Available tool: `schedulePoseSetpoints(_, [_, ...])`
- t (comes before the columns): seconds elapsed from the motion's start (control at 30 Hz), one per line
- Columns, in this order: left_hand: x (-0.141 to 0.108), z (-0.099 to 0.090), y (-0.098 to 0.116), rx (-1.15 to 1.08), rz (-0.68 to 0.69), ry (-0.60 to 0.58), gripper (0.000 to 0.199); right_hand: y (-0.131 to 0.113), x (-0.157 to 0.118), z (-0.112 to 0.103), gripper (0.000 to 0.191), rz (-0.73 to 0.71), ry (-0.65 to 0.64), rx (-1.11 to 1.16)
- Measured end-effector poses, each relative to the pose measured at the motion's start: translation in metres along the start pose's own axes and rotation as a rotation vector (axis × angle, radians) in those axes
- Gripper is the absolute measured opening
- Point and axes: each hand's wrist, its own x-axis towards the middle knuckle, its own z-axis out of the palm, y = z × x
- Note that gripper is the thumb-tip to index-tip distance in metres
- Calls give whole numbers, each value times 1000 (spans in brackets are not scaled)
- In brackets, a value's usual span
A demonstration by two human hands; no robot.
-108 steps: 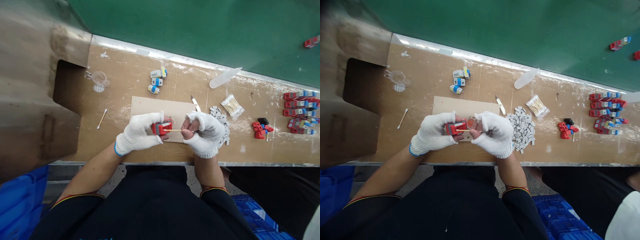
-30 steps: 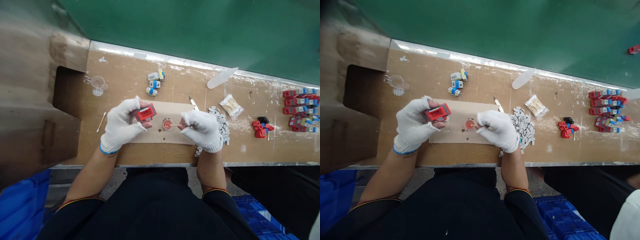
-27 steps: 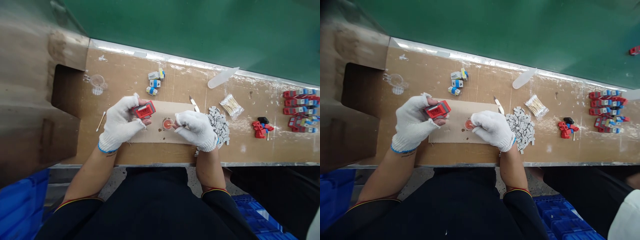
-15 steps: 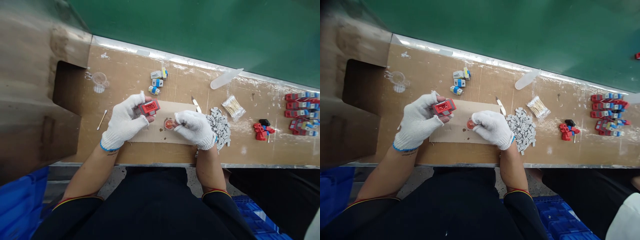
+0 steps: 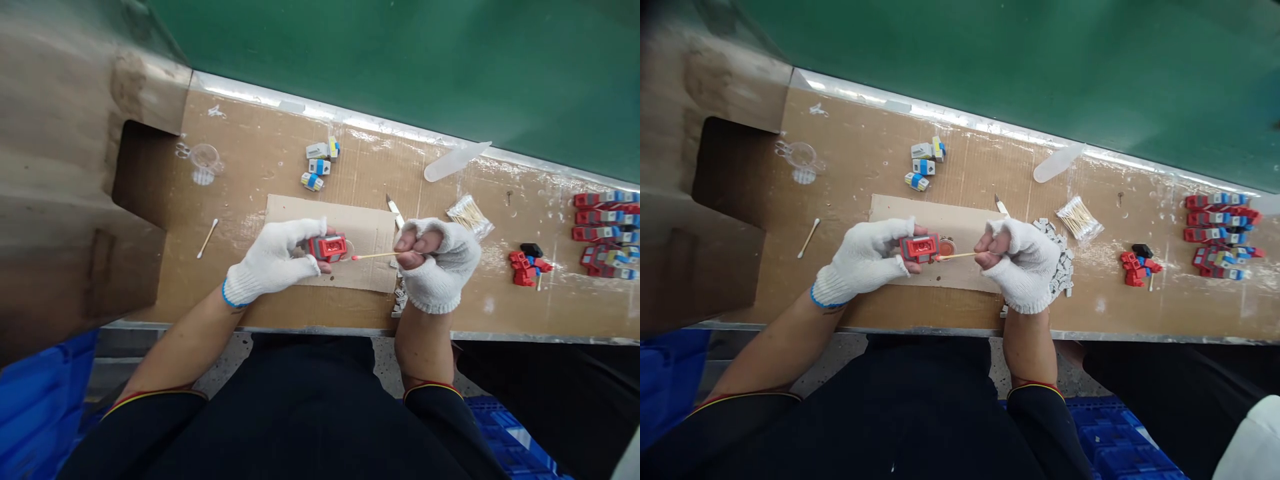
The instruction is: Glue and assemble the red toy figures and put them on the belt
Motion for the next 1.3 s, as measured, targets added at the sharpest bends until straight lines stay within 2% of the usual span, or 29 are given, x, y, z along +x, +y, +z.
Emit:
schedulePoseSetpoints(0.1, [-1, 4, -3, -64, 13, -83, 48, -4, -3, 6, 38, -13, -2, -4])
schedulePoseSetpoints(0.23, [-2, 4, -2, -128, 31, -129, 51, -6, -4, 13, 35, -33, -52, -14])
schedulePoseSetpoints(0.63, [-3, 3, -4, -144, 73, -145, 55, -12, 8, 25, 47, -14, -131, 48])
schedulePoseSetpoints(0.9, [-2, 5, -6, -181, 108, -162, 53, -13, 8, 26, 58, 49, -102, -21])
schedulePoseSetpoints(1.13, [-3, 2, 3, -133, 44, -133, 50, -13, 7, 26, 50, -18, -94, -49])
schedulePoseSetpoints(1.3, [-3, 2, 2, -86, 61, -122, 49, -8, 1, 23, 49, -22, -77, -94])
